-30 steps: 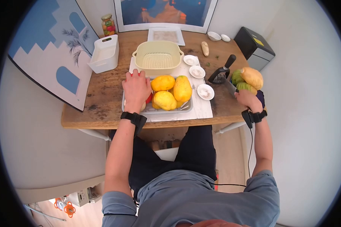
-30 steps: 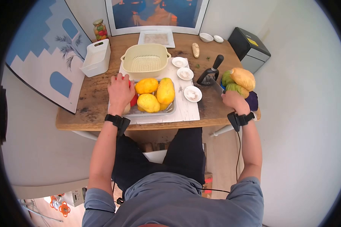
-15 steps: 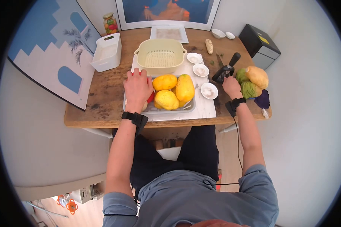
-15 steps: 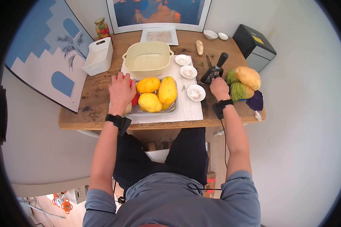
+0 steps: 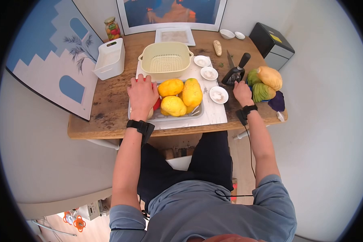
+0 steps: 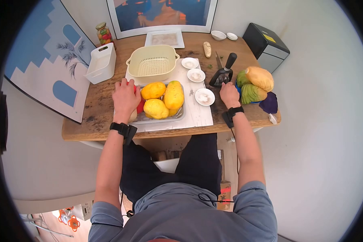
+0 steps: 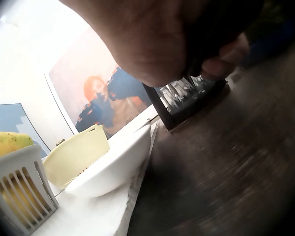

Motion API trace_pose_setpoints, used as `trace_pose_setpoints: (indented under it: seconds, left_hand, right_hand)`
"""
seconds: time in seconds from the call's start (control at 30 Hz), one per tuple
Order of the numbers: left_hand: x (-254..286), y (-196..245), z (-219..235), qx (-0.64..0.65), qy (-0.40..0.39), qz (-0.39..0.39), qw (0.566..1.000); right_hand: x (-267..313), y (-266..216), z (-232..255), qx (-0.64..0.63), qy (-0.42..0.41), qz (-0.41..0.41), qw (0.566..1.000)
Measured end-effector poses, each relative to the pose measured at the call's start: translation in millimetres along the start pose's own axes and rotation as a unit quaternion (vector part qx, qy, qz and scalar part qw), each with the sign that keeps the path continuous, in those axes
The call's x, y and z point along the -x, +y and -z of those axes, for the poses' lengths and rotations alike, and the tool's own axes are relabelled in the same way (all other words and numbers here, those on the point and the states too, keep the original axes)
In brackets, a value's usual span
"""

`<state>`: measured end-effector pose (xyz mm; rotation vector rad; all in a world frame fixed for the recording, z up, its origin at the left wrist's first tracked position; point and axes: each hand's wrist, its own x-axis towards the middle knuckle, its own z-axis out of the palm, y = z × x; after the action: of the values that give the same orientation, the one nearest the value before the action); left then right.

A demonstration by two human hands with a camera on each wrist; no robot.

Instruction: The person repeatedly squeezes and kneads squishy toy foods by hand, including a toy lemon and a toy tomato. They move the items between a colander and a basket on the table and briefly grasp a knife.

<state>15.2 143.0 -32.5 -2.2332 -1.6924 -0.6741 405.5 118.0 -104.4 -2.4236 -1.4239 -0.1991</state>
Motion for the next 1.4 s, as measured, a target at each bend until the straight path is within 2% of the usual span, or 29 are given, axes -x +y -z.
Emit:
trace_pose_setpoints:
  seconds: [0.6,0.87,1.0,1.07,1.1,1.17,1.2,1.23,1.3,1.33,1.4]
  left_hand:
    - [0.0,-1.2,0.2,0.009,0.007,-0.002,1.0]
    - [0.2,-1.7,2.1,0.014,0.006,0.002,1.0]
    - [1.1,-0.7,1.8,0.015,0.01,0.003,1.0]
    - [0.9,-2.1,0.3,0.015,0.01,0.005,1.0]
    - [0.7,-2.5,-0.8,0.016,0.012,0.004,1.0]
    - [1.3,-2.9,-1.5,0.017,0.012,0.003,1.0]
    - [1.5,-2.6,-0.3,0.018,0.014,0.001,1.0]
    - [1.3,-2.5,0.2,0.018,0.016,0.001,1.0]
    - [0.9,-2.7,-0.4,0.015,0.017,0.002,1.0]
    - [0.9,-2.5,-0.5,0.012,0.018,0.002,1.0]
    - [0.9,-2.3,-0.4,0.016,0.014,0.004,1.0]
  right_hand:
    - [22.4,-4.0,-8.7,0.007,0.046,0.003,0.999]
    - [47.6,6.8,2.8,0.014,0.016,0.006,1.0]
    - [53.1,14.3,28.8,0.01,-0.007,0.02,1.0]
    - [49.8,19.1,50.5,0.033,-0.07,0.038,0.996]
    - [46.0,21.4,62.7,0.034,-0.071,0.038,0.996]
    - [33.5,28.0,83.6,0.058,-0.157,0.101,0.981]
    - [24.9,36.0,88.9,0.06,-0.169,0.142,0.974]
    - [23.5,25.1,107.7,0.06,-0.169,0.143,0.973]
    - [23.1,-3.8,159.3,0.093,-0.291,0.071,0.949]
    - [16.1,-4.6,163.7,0.094,-0.292,0.072,0.949]
    - [2.4,-0.2,170.5,0.149,-0.35,0.077,0.921]
